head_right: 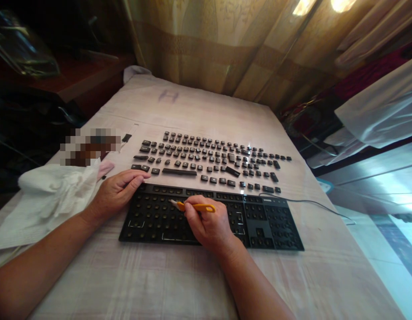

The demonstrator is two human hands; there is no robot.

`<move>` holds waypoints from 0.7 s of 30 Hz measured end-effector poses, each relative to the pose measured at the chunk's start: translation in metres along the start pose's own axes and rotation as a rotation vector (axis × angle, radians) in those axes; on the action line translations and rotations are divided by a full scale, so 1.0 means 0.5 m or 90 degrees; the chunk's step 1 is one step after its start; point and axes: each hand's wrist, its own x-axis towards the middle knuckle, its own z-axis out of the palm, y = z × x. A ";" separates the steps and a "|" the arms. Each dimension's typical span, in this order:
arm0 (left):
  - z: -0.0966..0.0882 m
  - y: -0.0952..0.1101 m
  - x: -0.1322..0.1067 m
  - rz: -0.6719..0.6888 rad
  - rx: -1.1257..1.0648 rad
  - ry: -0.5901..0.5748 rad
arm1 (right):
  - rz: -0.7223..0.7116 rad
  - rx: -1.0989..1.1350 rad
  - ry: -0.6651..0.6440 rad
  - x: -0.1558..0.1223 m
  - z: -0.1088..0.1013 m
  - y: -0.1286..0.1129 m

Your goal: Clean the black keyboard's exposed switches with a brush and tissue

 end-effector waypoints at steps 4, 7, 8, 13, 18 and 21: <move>0.001 -0.001 0.000 0.004 0.000 0.002 | 0.011 0.018 0.028 0.000 -0.003 -0.002; 0.001 -0.001 -0.001 0.005 -0.004 0.001 | 0.003 0.004 0.029 0.001 -0.003 -0.002; 0.001 -0.001 -0.001 0.005 -0.006 0.001 | -0.002 -0.004 0.020 0.002 -0.003 -0.002; 0.001 0.000 -0.002 0.009 -0.012 0.003 | -0.008 -0.016 -0.002 0.003 -0.006 -0.004; 0.001 0.001 -0.001 0.009 -0.017 0.002 | -0.023 -0.010 -0.014 0.002 -0.015 -0.011; 0.001 0.001 -0.001 0.007 -0.016 0.001 | -0.035 0.000 -0.026 0.003 -0.017 -0.014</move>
